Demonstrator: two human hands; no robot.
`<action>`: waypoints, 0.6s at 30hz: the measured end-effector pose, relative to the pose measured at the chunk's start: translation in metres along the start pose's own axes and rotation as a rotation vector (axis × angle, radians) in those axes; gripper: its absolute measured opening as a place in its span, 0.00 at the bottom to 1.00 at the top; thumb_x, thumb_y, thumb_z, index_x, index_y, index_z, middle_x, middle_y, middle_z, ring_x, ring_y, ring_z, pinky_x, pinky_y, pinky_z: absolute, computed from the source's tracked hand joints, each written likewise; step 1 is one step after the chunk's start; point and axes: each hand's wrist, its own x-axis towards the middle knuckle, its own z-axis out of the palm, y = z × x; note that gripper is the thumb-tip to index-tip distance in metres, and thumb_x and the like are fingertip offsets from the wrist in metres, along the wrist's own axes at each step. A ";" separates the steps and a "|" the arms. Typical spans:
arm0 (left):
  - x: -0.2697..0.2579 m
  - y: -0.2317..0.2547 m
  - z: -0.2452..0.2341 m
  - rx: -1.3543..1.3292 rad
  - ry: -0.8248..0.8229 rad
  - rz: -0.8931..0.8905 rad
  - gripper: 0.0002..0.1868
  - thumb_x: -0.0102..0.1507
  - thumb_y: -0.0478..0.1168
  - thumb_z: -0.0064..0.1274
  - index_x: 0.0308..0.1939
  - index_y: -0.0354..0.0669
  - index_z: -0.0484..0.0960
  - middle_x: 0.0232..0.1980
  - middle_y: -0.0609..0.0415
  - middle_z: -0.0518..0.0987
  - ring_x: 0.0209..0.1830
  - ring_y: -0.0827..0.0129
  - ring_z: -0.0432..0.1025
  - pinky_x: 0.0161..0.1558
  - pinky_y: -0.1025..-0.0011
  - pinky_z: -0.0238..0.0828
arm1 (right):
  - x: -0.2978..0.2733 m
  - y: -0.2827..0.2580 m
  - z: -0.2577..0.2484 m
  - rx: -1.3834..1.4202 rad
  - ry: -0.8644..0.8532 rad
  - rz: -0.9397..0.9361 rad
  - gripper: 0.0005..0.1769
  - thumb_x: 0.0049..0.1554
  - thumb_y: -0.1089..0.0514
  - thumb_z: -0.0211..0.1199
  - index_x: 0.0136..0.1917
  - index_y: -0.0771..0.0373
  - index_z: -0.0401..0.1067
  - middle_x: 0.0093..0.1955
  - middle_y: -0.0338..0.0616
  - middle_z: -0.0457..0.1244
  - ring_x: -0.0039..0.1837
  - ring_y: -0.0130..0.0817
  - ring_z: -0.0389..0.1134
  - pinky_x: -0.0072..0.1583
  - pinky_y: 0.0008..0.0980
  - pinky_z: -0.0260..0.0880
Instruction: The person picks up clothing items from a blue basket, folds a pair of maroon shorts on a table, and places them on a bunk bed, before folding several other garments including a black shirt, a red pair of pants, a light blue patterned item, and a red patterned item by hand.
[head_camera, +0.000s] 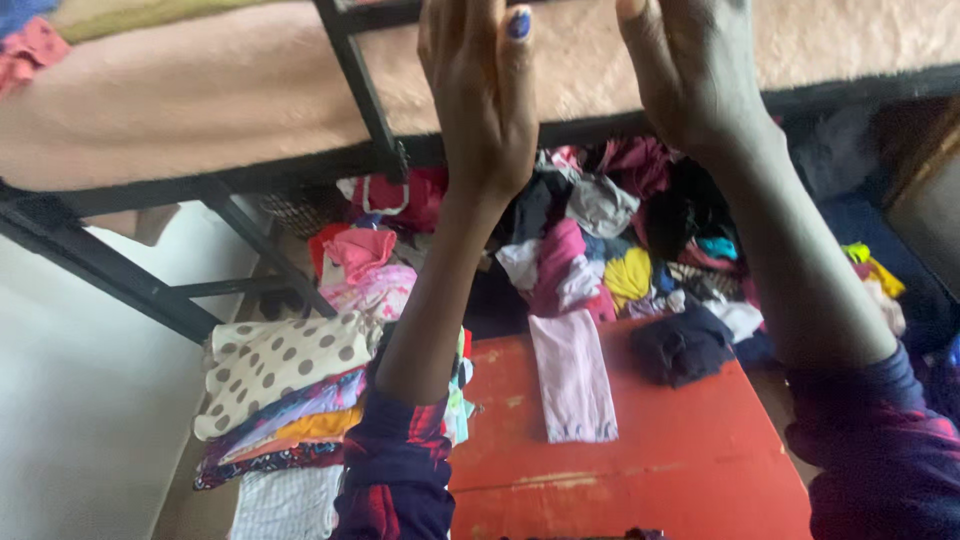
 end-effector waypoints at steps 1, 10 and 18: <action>-0.010 0.007 -0.004 -0.038 -0.014 -0.030 0.20 0.82 0.49 0.35 0.75 0.46 0.63 0.77 0.49 0.64 0.77 0.55 0.58 0.78 0.60 0.49 | -0.009 -0.006 -0.002 0.002 -0.002 -0.008 0.19 0.77 0.53 0.43 0.56 0.72 0.66 0.47 0.59 0.60 0.51 0.56 0.61 0.54 0.50 0.59; -0.085 0.074 -0.039 -0.169 -0.161 -0.160 0.32 0.81 0.64 0.15 0.81 0.55 0.57 0.82 0.58 0.56 0.85 0.68 0.48 0.85 0.61 0.38 | -0.074 -0.075 -0.023 0.024 0.057 0.084 0.36 0.77 0.36 0.36 0.79 0.67 0.62 0.79 0.62 0.56 0.79 0.61 0.59 0.76 0.51 0.55; -0.162 0.104 -0.033 -0.290 -0.329 -0.222 0.36 0.79 0.63 0.13 0.78 0.47 0.63 0.81 0.51 0.62 0.85 0.60 0.52 0.84 0.54 0.37 | -0.162 -0.089 -0.028 0.015 0.024 0.193 0.36 0.76 0.36 0.35 0.78 0.67 0.63 0.83 0.61 0.53 0.84 0.55 0.54 0.82 0.48 0.51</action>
